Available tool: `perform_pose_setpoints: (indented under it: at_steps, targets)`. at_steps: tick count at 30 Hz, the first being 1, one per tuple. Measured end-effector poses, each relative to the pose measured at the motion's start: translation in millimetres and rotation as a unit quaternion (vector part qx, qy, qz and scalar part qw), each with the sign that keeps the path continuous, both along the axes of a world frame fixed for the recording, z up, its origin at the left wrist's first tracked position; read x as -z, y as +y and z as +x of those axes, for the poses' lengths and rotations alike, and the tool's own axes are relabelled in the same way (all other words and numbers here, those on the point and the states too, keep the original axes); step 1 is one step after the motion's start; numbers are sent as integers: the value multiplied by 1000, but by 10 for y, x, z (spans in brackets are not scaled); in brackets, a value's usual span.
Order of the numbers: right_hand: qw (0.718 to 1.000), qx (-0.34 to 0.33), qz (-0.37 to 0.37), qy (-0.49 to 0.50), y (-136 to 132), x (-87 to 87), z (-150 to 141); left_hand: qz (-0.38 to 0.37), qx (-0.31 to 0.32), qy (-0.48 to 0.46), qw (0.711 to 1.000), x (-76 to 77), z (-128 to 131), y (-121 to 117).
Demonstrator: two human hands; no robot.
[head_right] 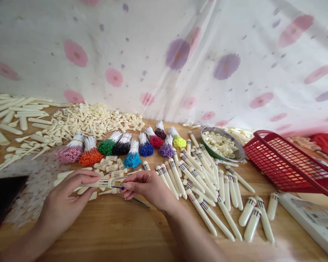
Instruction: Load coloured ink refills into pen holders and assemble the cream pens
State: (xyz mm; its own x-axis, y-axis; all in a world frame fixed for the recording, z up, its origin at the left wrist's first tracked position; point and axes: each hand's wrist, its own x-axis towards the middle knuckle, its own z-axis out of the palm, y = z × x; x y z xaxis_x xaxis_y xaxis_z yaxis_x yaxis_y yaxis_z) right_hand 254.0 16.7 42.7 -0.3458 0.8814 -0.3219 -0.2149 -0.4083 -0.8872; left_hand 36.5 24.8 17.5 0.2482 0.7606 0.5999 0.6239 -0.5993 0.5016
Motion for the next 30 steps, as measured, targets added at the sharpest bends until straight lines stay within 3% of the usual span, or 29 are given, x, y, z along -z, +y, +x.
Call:
perform_pose_setpoints:
  at_steps: [6,18,24,27,30]
  targets:
    - [1000,1,-4,24,-38,-61,-2,-8,7,-4,1000,-79,12,-44]
    - [999,-14,-8,35,-2,-46,-21,14,4,40,999,-78,-9,-30]
    - [986,89,-82,111,91,338,-217,85,21,227,970,-278,46,93]
    - [978,91,-118,143,122,544,-313,100,30,305,946,-430,125,163]
    - [974,84,-132,165,129,615,-337,110,50,357,926,-537,205,216]
